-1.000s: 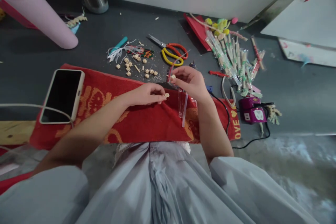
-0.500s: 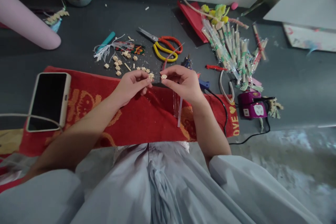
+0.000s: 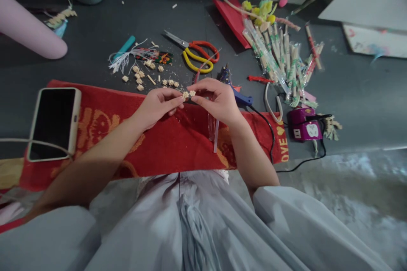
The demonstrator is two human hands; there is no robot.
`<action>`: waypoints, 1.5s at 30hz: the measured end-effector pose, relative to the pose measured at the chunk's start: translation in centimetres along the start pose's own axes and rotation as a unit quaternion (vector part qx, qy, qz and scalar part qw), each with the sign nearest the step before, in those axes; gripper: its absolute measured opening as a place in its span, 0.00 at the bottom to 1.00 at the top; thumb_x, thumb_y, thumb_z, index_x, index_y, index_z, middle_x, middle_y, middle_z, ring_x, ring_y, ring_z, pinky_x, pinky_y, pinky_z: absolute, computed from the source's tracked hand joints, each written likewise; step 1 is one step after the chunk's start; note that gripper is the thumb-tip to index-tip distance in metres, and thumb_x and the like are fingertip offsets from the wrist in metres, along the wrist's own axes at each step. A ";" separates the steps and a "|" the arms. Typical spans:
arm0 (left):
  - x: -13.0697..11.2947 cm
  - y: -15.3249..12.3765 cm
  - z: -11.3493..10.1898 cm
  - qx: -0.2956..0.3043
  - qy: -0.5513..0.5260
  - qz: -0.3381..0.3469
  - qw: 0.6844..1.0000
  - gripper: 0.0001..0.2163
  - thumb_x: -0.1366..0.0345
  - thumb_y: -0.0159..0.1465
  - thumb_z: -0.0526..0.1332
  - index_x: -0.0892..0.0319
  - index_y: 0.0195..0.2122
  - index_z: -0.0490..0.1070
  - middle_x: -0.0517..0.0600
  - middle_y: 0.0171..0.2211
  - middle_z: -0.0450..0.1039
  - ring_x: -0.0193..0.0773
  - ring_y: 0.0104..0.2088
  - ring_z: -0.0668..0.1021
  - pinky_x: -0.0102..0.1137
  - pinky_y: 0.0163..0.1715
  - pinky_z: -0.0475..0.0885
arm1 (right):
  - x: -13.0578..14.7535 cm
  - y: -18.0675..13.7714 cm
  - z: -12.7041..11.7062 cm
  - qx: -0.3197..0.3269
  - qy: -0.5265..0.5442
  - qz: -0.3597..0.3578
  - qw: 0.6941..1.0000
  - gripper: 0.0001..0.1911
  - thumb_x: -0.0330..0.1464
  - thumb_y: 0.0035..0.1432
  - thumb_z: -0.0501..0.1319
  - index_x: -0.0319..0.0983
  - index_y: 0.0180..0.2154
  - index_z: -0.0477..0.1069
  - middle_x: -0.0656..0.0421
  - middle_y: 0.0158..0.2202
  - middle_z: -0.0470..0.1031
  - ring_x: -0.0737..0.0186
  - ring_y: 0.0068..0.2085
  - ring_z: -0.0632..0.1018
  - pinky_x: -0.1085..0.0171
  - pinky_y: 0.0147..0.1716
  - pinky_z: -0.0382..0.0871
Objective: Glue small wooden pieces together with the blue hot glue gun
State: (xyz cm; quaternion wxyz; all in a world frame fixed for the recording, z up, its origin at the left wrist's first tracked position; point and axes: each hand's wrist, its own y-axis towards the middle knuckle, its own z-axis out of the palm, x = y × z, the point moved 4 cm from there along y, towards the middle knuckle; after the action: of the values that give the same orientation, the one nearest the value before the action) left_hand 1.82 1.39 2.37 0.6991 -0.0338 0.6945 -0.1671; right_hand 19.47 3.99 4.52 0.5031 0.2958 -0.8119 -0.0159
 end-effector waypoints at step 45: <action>0.5 0.1 -0.1 0.022 0.036 0.006 0.999 0.13 0.65 0.54 0.71 0.63 0.38 0.72 0.45 0.22 0.74 0.29 0.18 0.74 0.23 0.18 0.67 | -1.5 0.2 0.8 -0.001 -0.011 -0.070 0.997 0.09 0.38 0.61 0.67 0.42 0.40 0.82 0.59 0.36 0.79 0.67 0.34 0.75 0.65 0.34 0.70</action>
State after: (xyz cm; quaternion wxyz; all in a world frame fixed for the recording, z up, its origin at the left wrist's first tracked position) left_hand 1.69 1.38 1.86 0.6750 -0.0082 0.7157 -0.1790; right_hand 19.23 4.67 3.01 0.4920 0.3509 -0.7948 -0.0553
